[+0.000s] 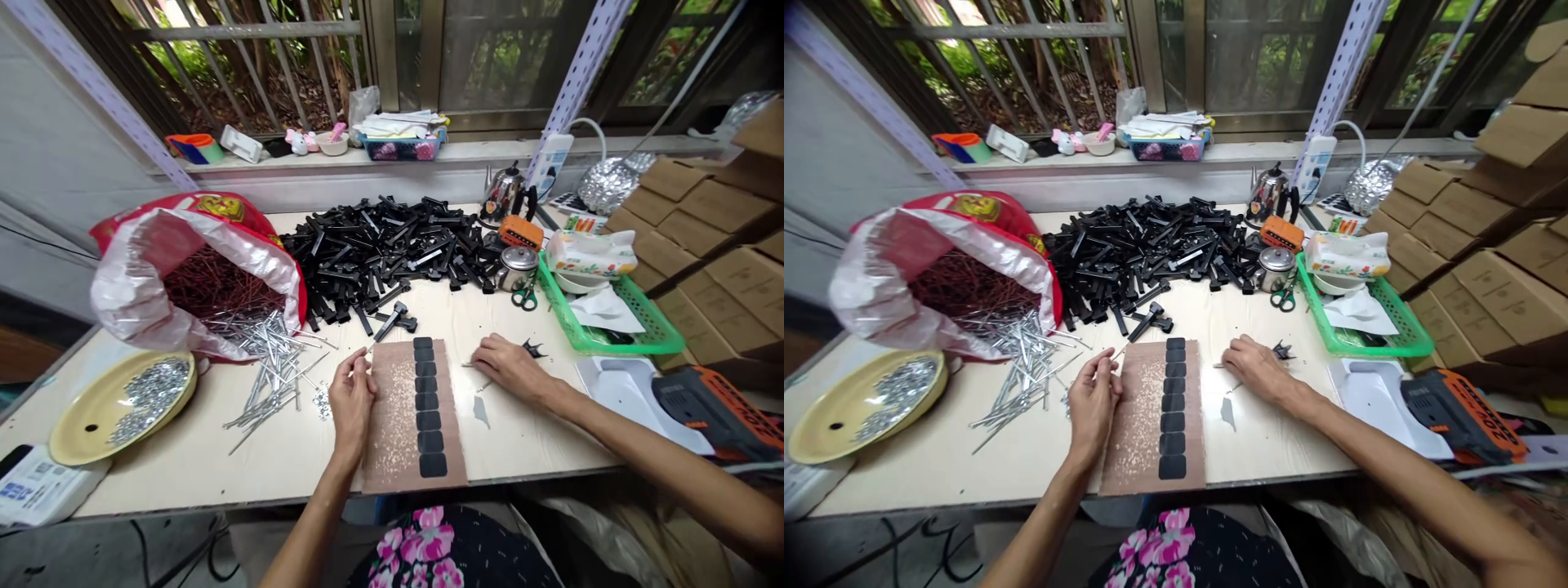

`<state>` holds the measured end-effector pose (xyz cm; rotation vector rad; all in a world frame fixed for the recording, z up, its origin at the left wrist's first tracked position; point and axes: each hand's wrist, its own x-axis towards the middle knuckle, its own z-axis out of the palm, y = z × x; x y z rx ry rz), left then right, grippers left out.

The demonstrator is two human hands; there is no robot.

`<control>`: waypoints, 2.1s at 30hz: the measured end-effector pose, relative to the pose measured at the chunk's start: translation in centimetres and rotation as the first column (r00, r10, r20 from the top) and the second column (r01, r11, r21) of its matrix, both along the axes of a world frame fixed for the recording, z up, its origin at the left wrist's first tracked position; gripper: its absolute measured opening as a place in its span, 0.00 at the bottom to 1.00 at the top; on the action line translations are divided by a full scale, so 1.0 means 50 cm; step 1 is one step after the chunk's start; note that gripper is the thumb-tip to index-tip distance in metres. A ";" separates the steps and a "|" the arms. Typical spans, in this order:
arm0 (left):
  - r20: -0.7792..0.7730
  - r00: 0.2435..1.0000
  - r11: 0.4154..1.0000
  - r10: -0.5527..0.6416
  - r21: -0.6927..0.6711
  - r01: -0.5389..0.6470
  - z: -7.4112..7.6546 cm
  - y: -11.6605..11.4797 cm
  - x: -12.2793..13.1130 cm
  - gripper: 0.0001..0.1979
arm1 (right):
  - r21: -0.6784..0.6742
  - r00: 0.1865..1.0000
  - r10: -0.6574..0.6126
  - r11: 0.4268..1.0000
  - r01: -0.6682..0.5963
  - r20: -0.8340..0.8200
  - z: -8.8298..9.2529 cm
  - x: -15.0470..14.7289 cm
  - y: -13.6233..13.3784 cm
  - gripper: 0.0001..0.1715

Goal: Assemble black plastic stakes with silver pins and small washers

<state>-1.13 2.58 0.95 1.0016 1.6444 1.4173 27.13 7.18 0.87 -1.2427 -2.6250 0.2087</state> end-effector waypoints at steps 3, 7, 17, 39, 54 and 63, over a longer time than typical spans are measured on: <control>-0.181 0.981 0.997 0.067 0.042 -0.060 0.012 0.004 -0.057 0.19 | 0.086 0.979 -0.037 0.996 0.020 0.201 0.031 -0.008 0.025 0.10; -0.625 0.779 0.998 0.046 0.068 -0.005 0.014 0.010 -0.127 0.14 | 0.212 0.979 0.099 0.968 -0.137 0.181 0.052 -0.134 0.083 0.10; -0.905 0.410 0.991 -0.115 -0.076 0.110 -0.005 -0.049 -0.217 0.13 | 0.230 0.744 0.615 0.709 -0.666 0.261 -0.034 -0.349 0.237 0.12; -0.889 0.250 0.860 -0.383 -0.244 0.448 -0.016 -0.037 -0.220 0.13 | -0.063 0.786 0.122 0.978 -0.200 -0.605 0.029 -0.296 0.024 0.18; -0.481 0.837 0.964 -0.261 -0.091 0.248 0.007 -0.032 -0.172 0.08 | -0.067 0.852 0.100 0.985 -0.156 -0.513 0.027 -0.312 -0.052 0.16; 0.095 0.991 0.993 -0.096 -0.061 0.102 0.048 -0.041 -0.110 0.13 | -0.079 0.896 0.092 0.987 -0.140 -0.435 0.038 -0.324 -0.054 0.18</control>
